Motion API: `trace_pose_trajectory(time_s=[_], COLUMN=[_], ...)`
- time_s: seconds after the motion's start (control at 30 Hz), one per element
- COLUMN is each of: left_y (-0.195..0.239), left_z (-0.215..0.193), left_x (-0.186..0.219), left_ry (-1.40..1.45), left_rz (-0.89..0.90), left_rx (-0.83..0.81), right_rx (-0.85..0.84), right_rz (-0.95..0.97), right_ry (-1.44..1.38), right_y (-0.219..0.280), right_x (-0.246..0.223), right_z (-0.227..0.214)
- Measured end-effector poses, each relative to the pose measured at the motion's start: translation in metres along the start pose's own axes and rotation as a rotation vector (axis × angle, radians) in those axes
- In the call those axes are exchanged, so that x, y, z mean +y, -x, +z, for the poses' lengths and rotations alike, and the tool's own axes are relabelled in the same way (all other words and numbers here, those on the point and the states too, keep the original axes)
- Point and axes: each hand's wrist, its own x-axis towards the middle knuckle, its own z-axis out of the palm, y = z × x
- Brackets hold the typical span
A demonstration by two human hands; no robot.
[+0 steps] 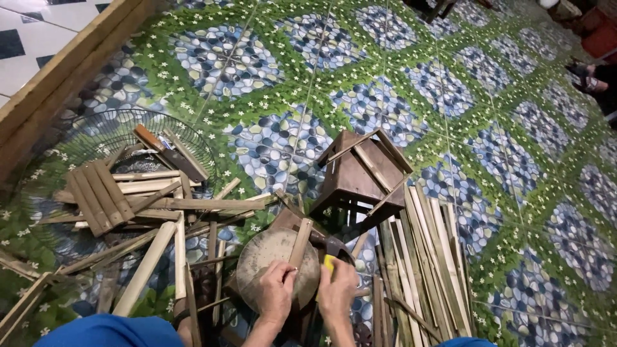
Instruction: The person assembles a small wooden structure by hand, using a hammer to drive nails into wooden slats. They repeatedly position slats, hammer them into place, and adjust the frame while sitting on the floor.
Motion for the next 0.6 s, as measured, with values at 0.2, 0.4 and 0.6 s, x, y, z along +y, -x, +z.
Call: trace_pose_trajectory(time_s=[0.2,0.4,0.6], left_y=[0.002,-0.001,-0.004], left_z=[0.001,0.001,0.011], left_x=[-0.001,0.001,-0.013], left_ry=[0.028,-0.007,0.001], left_rz=[-0.015,-0.020,-0.048], left_rx=[-0.020,-0.018,-0.032], right_rx=[-0.194,-0.263,-0.189], right_rz=[0.429,0.406,0.565], right_ry=[0.136,0.192,-0.160], right_y=[-0.008,-0.025,-0.034], right_x=[0.031,0.030,0.018], right_z=[-0.001,-0.002,-0.025])
